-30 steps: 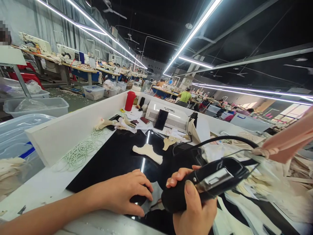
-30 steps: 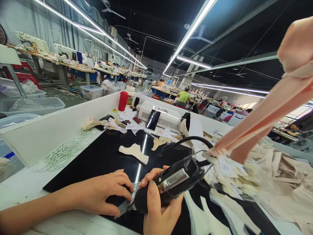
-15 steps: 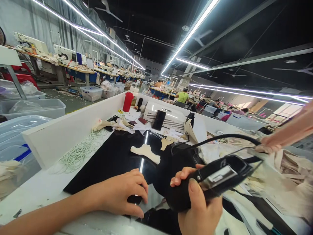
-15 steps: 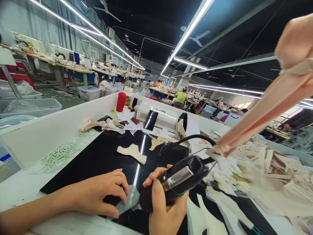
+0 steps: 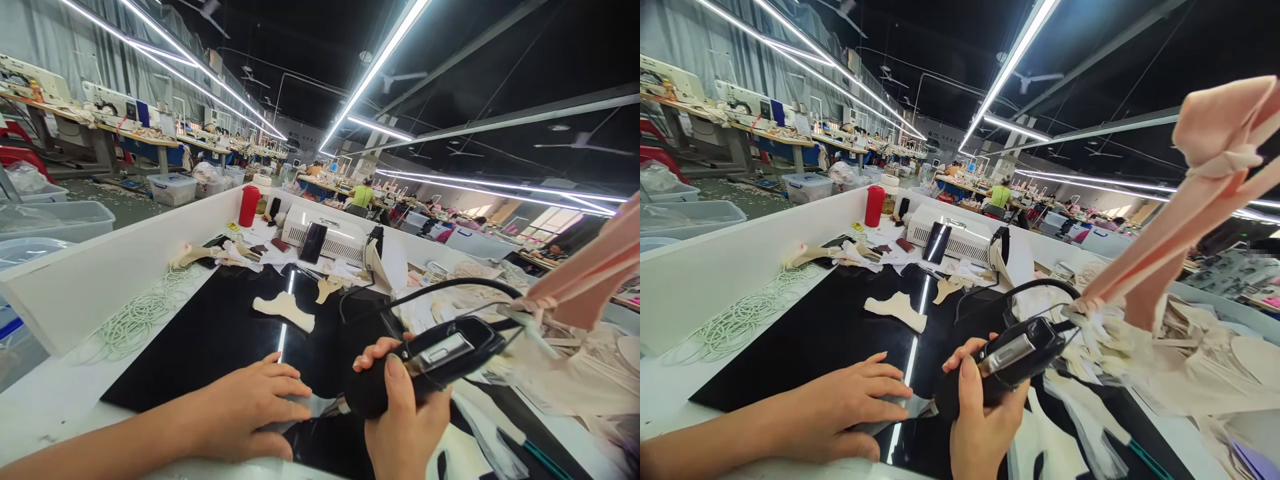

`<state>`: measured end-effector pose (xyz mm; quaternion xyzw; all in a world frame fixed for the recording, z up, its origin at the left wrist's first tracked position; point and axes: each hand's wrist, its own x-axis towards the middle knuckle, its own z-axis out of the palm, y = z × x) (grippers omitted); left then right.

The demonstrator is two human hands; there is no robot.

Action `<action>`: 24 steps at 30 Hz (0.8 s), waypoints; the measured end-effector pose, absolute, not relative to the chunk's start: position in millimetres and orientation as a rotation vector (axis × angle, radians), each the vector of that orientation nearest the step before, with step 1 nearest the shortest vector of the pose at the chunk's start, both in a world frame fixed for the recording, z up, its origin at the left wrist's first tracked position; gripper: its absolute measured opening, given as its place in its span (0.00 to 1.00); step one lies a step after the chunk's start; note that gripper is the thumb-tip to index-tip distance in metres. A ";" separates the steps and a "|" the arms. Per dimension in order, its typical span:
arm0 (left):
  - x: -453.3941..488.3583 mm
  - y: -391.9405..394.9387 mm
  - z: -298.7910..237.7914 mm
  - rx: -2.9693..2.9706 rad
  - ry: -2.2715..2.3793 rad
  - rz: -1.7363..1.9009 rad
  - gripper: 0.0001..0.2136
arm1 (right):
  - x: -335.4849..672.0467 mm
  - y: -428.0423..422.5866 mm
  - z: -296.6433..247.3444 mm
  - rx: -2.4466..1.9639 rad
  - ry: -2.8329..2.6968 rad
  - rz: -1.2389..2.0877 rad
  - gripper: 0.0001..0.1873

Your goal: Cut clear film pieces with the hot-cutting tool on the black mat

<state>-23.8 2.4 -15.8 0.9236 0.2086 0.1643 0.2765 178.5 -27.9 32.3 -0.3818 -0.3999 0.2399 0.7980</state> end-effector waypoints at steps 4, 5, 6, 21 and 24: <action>-23.2 2.5 -13.9 2.483 0.552 0.433 0.26 | 178.9 -27.8 27.2 -0.830 -0.866 0.529 0.18; -22.9 2.4 -13.7 2.485 0.553 0.430 0.26 | 178.8 -28.1 26.6 -0.837 -0.864 0.527 0.17; -22.6 2.3 -13.4 2.487 0.557 0.421 0.26 | 178.7 -28.4 26.5 -0.843 -0.866 0.525 0.17; -22.3 -0.7 -0.1 2.496 0.630 0.297 0.24 | 195.6 -26.2 31.5 -0.894 -0.798 0.444 0.20; -22.2 -0.7 -1.0 2.469 0.625 0.329 0.25 | 195.6 -26.6 30.2 -0.897 -0.813 0.445 0.20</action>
